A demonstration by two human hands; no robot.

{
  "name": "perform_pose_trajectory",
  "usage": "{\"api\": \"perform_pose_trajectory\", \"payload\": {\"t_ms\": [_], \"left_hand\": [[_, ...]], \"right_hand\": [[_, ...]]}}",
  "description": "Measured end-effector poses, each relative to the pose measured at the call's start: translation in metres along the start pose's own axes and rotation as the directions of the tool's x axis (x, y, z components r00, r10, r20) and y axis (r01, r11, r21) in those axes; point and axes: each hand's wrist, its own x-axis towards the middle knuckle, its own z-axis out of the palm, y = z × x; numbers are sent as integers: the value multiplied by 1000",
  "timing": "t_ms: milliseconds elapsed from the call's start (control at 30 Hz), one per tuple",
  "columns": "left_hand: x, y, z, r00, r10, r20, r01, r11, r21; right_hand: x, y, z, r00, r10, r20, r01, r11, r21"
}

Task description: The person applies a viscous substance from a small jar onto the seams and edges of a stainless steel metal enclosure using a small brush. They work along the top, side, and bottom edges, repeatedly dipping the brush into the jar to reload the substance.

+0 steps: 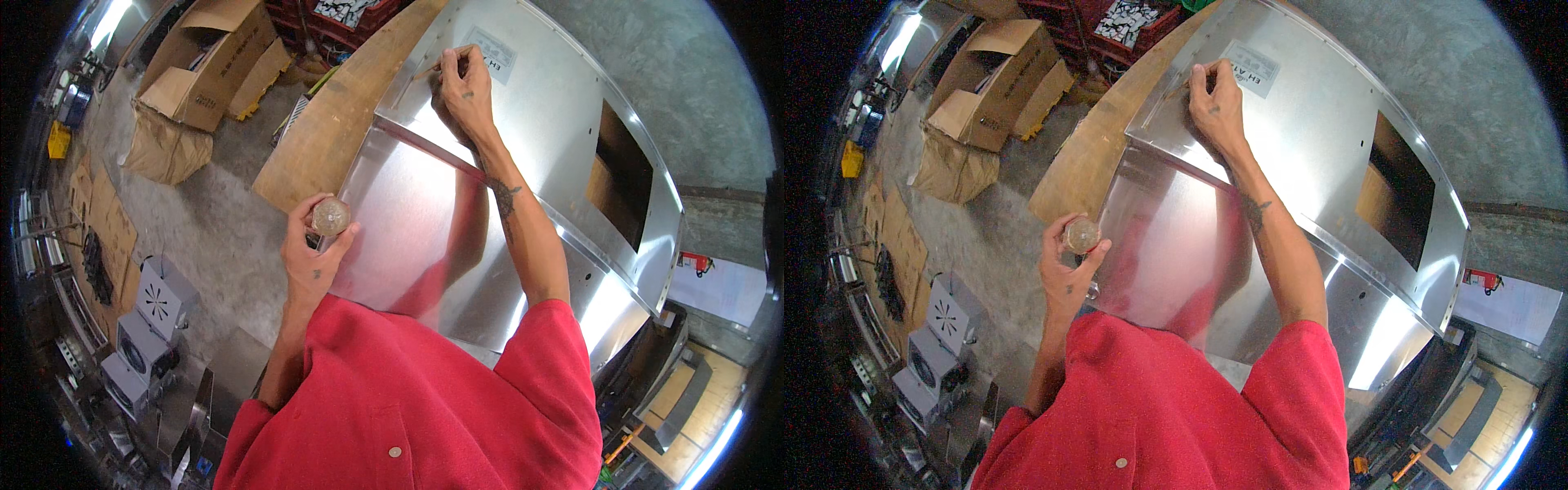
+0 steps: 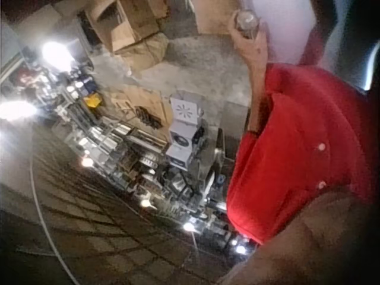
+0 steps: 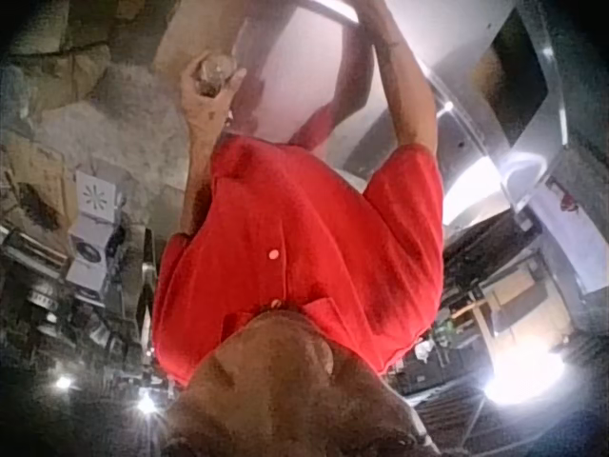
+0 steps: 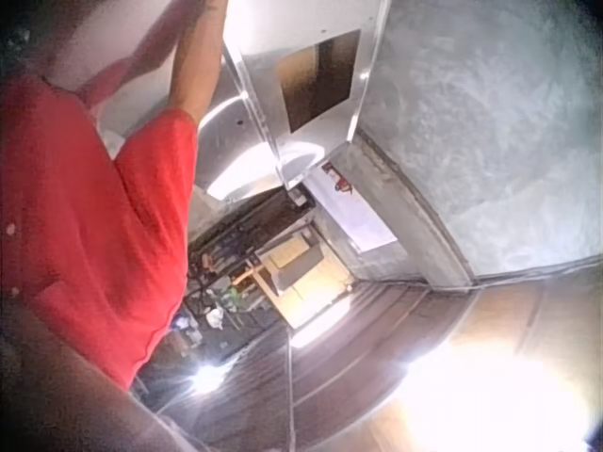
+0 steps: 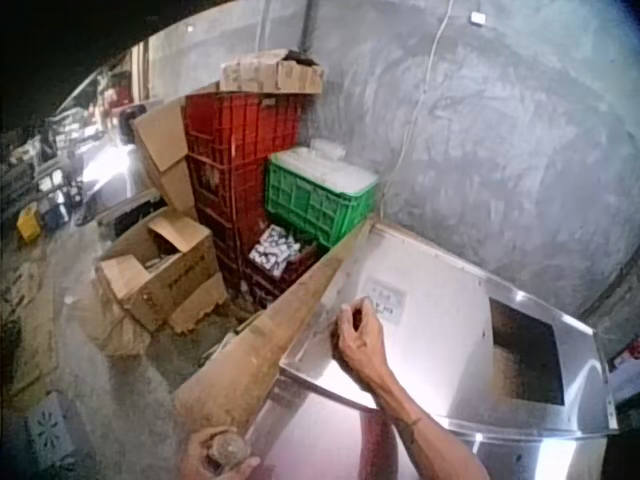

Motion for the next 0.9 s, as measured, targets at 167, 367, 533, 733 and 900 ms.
{"api": "perform_pose_trajectory", "payload": {"t_ms": [167,367,533,733,900], "left_hand": [[-2,-3,2,1000,-4,-4,4,1000,-2],[-1,2,-2,997,-33,66,31,999,31],[-3,-5,1,1000,19,11,-19,1000,0],[-3,-3,3,1000,-7,18,7,1000,-8],[-4,-6,2,999,-29,30,29,1000,-5]], "right_hand": [[1,2,1,1000,3,1,-3,1000,-7],[-1,-3,0,1000,-11,16,11,1000,-17],[-3,-12,0,1000,14,24,-14,1000,8],[0,1,0,1000,-8,26,8,1000,-5],[-1,-1,0,999,-16,33,17,1000,-6]]}}
